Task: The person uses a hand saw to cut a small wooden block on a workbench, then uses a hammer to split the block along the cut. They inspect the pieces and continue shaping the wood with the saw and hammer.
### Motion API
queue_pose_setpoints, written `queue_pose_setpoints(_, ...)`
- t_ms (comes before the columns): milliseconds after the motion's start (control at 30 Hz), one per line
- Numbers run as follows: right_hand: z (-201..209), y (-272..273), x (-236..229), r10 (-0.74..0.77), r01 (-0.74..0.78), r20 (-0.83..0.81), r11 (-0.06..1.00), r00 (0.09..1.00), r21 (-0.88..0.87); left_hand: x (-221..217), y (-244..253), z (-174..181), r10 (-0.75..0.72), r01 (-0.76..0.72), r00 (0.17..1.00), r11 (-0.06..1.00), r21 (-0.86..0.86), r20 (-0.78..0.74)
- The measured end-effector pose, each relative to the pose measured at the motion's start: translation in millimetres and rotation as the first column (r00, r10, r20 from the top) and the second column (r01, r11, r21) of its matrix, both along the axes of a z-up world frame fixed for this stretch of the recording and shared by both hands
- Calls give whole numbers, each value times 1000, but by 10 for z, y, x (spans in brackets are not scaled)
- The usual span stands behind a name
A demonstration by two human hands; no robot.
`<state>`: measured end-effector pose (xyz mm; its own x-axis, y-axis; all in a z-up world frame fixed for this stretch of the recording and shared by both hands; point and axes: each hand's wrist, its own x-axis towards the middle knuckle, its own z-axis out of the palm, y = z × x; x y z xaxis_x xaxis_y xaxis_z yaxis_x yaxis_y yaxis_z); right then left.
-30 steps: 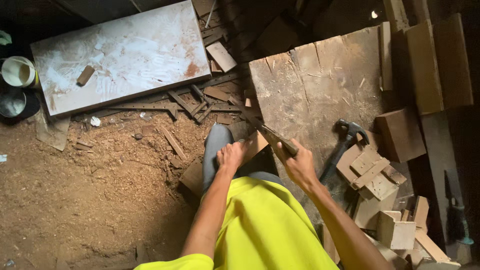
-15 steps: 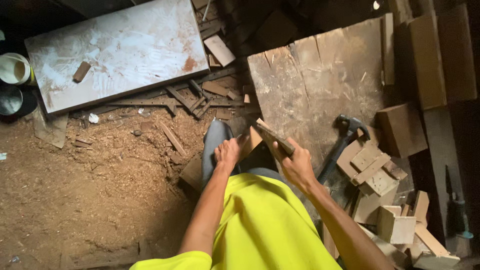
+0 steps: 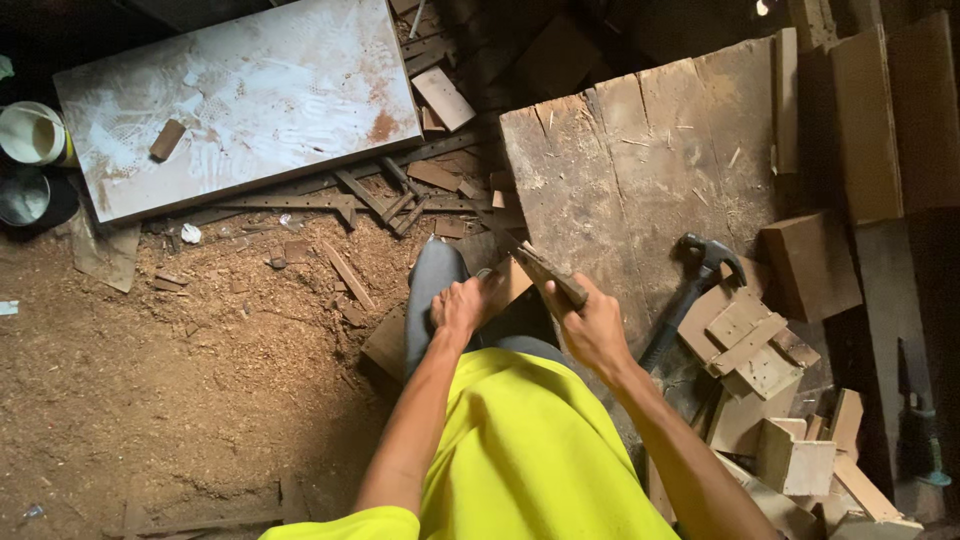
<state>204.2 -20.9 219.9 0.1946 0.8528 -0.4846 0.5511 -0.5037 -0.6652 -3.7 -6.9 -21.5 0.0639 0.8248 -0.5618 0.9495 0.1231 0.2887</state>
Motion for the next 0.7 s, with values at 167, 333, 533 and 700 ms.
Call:
queue_pose_setpoints(167, 243, -16, -81, -26, 26, 12, 997, 1000, -67, 26, -89, -313, -52, 55, 997, 997, 54, -55)
queue_pose_setpoints(333, 595, -237, -80, -9, 11, 19, 992, 1000, -128, 100, 19, 6, -40, 38, 998, 998, -52, -45)
queue_pose_setpoints(533, 1036, -535, 199, 14, 6, 64, 953, 998, -304, 195, 210, 581, -30, 29, 999, 997, -73, -22)
queue_pose_setpoints(700, 546, -28, -20, 51, -31, 79, 969, 996, -245, 196, 167, 616, -35, 34, 999, 988, -149, -8)
